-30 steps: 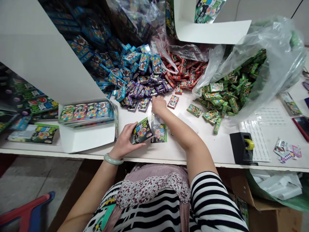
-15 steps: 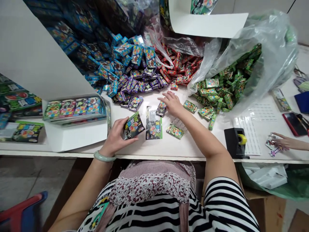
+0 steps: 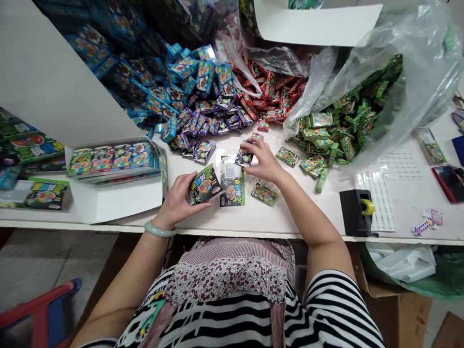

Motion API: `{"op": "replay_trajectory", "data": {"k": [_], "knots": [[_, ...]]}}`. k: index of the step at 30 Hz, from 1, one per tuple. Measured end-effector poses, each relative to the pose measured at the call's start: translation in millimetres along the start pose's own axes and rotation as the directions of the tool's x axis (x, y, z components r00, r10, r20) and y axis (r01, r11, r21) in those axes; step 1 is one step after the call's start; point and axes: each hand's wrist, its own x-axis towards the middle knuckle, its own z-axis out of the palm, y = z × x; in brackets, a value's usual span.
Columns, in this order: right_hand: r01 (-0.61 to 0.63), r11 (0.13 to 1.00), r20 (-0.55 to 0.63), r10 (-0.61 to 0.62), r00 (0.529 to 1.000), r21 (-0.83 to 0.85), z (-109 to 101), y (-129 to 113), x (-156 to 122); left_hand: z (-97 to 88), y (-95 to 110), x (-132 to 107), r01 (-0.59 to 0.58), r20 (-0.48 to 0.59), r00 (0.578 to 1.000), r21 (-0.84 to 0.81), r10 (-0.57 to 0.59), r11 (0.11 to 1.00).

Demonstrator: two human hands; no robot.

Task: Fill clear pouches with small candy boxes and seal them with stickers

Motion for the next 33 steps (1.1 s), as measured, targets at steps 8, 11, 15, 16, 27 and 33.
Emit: {"op": "replay_trajectory", "data": {"k": [8, 11, 15, 16, 27, 33], "knots": [[0.358, 0.929, 0.357, -0.368, 0.858, 0.096, -50, -42, -29, 5.2, 3, 8, -0.104, 0.062, 0.993, 0.008, 0.104, 0.994], [0.375, 0.922, 0.401, -0.381, 0.833, 0.098, -46, -42, -28, 4.1, 5, 9, -0.151, 0.103, 0.983, 0.004, 0.150, 0.989], [0.314, 0.942, 0.412, -0.334, 0.848, 0.116, -42, -46, -26, 3.2, 8, 9, -0.163, 0.119, 0.979, -0.040, 0.167, 0.986], [0.293, 0.949, 0.402, -0.315, 0.860, 0.118, -41, -48, -26, 3.5, 10, 10, -0.155, 0.119, 0.980, -0.048, 0.160, 0.987], [0.100, 0.987, 0.185, -0.123, 0.975, 0.129, -19, -61, -44, 8.4, 14, 6, -0.052, -0.003, 0.999, 0.024, 0.053, 0.998], [0.072, 0.963, -0.060, -0.058, 0.997, 0.260, 5, -60, -47, 14.2, 12, 4, -0.069, -0.023, 0.997, 0.005, 0.069, 0.998]]}}
